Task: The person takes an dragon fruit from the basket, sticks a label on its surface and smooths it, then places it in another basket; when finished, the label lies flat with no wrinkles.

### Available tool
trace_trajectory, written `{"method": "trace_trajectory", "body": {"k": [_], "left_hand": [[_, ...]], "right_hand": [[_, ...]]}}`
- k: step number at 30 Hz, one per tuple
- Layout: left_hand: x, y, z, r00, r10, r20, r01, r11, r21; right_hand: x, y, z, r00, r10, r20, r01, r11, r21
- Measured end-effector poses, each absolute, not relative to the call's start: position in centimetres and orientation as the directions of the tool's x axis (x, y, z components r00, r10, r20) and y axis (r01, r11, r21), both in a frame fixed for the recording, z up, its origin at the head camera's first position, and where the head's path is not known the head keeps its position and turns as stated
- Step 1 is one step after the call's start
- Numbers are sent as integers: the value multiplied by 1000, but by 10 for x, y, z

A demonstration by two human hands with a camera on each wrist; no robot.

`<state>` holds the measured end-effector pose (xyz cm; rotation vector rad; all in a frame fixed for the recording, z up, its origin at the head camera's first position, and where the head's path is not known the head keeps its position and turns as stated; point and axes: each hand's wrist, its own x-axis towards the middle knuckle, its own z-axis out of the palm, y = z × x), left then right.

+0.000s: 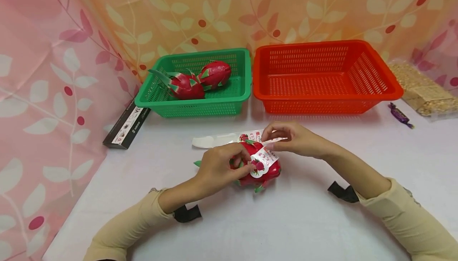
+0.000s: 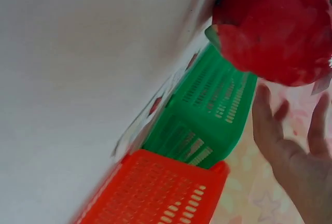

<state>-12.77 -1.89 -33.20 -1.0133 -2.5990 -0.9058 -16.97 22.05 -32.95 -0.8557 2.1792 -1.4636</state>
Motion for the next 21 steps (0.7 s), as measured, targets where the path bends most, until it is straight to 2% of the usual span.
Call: {"method": "trace_trajectory", "body": {"k": [3, 5, 12, 15, 18, 21], "left_hand": [[-128, -18, -334, -707, 571, 418, 708, 568, 420], [-129, -17, -335, -701, 578, 418, 713, 573, 405], [-130, -15, -333, -721, 587, 368, 693, 601, 398], [-130, -16, -331, -732, 588, 344, 681, 608, 409], [-130, -16, -331, -739, 598, 310, 670, 609, 424], [-130, -17, -330, -742, 608, 282, 664, 609, 433]], "right_hand": [[-168, 218, -331, -663, -748, 37, -350, 265, -898], [-169, 216, -332, -637, -771, 25, -366, 274, -889], [-188, 226, -342, -595, -803, -47, -258, 246, -934], [-198, 232, -347, -586, -803, -108, -201, 273, -941], [-202, 239, -346, -609, -777, -160, -180, 332, -926], [-200, 241, -340, -625, -770, -127, -208, 322, -924]]}}
